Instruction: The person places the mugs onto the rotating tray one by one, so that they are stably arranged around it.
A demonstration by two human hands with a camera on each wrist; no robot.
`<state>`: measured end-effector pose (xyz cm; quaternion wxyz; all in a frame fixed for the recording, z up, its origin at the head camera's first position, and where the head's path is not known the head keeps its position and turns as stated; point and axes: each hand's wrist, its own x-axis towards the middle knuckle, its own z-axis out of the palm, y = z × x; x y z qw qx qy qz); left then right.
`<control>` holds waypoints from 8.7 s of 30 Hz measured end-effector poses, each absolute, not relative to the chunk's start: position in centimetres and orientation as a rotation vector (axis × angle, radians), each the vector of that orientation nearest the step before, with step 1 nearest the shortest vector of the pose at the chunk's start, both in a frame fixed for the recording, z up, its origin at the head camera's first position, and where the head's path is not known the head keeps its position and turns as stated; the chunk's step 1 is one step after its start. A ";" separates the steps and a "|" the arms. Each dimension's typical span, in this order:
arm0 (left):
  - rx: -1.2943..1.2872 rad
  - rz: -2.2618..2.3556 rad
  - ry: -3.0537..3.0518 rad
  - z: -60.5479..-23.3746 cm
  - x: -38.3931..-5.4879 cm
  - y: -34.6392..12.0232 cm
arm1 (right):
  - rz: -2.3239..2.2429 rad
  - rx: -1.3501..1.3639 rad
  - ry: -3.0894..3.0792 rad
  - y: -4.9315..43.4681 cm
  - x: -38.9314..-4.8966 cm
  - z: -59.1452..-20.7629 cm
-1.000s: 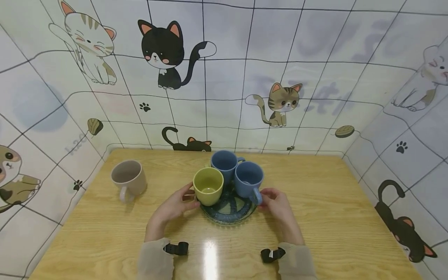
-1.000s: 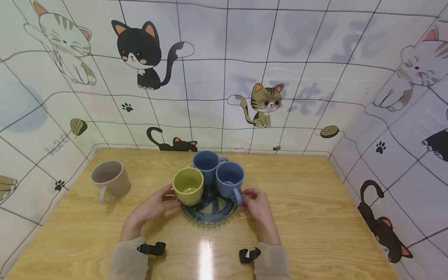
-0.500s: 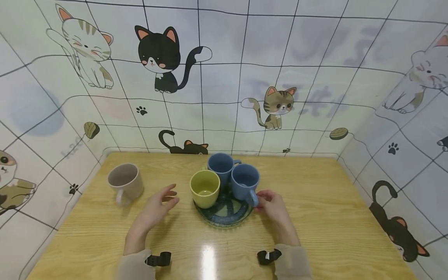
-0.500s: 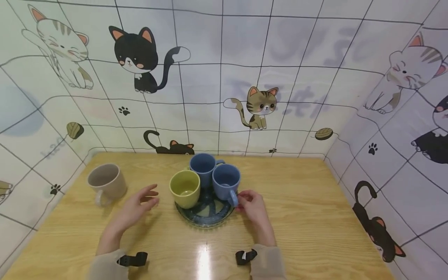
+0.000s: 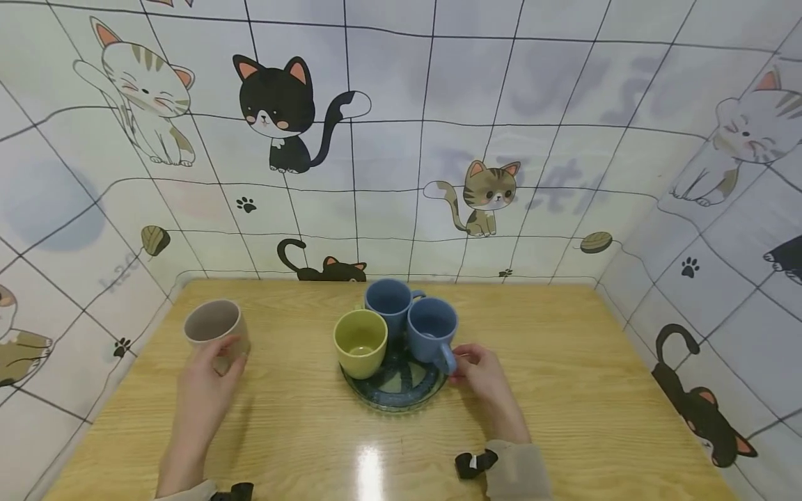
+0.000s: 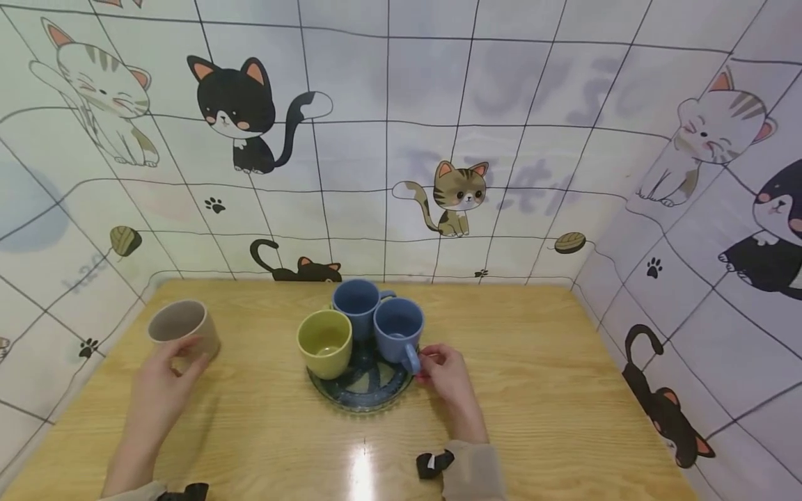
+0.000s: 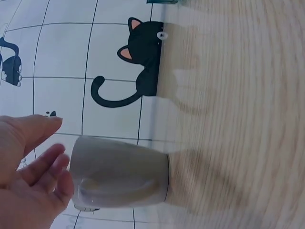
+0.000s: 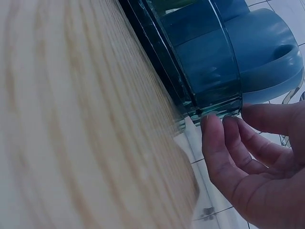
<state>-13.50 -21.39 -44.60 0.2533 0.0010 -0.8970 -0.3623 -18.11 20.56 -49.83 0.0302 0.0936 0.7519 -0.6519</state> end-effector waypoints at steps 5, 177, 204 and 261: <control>0.204 -1.033 -2.406 -44.6 -13.0 -22.7 | -2.009 0.299 2.310 20.3 -18.0 -49.9; -0.539 -2.042 -2.503 -44.4 -12.1 -9.9 | -2.025 0.268 2.236 20.8 -18.4 -49.9; -0.583 -2.041 -2.497 -47.0 -14.0 -9.2 | -2.012 0.253 2.209 21.2 -18.4 -49.8; -0.569 -1.994 -2.593 -48.1 -14.1 -9.6 | -1.971 0.282 2.229 21.0 -18.4 -50.1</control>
